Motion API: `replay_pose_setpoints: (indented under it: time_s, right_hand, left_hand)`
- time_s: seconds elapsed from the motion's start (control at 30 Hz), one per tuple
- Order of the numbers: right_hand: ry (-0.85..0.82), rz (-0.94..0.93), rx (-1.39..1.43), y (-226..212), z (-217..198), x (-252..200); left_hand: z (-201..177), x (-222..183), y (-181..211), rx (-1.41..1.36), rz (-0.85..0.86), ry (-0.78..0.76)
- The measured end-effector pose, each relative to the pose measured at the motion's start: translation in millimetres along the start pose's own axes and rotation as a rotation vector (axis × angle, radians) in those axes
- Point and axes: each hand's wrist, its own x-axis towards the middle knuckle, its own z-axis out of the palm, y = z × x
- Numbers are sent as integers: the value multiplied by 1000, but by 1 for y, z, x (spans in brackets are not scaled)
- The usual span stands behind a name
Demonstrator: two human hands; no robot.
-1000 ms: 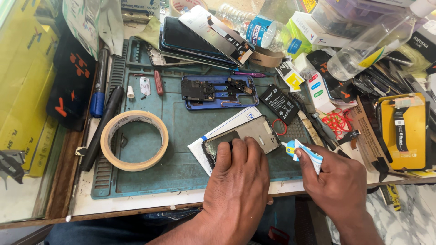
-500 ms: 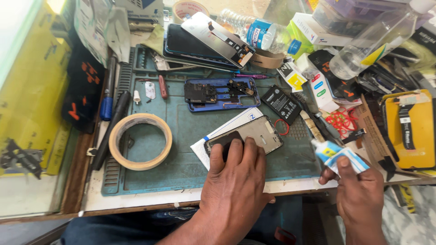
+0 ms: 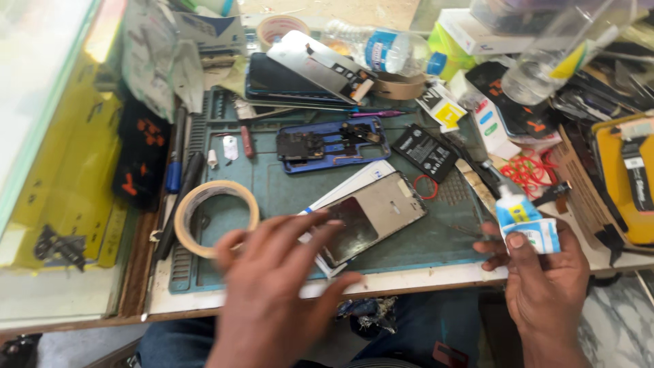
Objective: The person applies adhesive from a tube along the edges of a disassembled smartphone screen. They then place the screen onto the phone's chassis, press it down, and inspect the alignment.
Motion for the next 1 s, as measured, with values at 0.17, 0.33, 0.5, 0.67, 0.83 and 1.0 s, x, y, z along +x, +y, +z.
replay_pose_setpoints:
  time_s: [0.17, 0.33, 0.5, 0.67, 0.83, 1.0]
  right_hand:
    - [10, -32, 149, -7, 0, -2]
    - [-178, -136, -64, -1, 13, -33]
    - [-345, -99, -49, 12, 41, -59]
    - [-207, -146, -100, 11, 36, -38]
    - [-108, -56, -126, 6, 32, -24]
    - [-106, -54, -116, 6, 33, -23]
  left_hand:
    - [-9, -10, -8, -42, -37, 61]
    - [25, -25, 23, -435, -63, -130]
    - [34, -17, 38, -412, -71, -128]
    - [-4, 25, -25, 191, -235, -50]
    - [-39, 82, -81, 453, -339, -136]
    - [-15, 103, -113, 657, -354, -426]
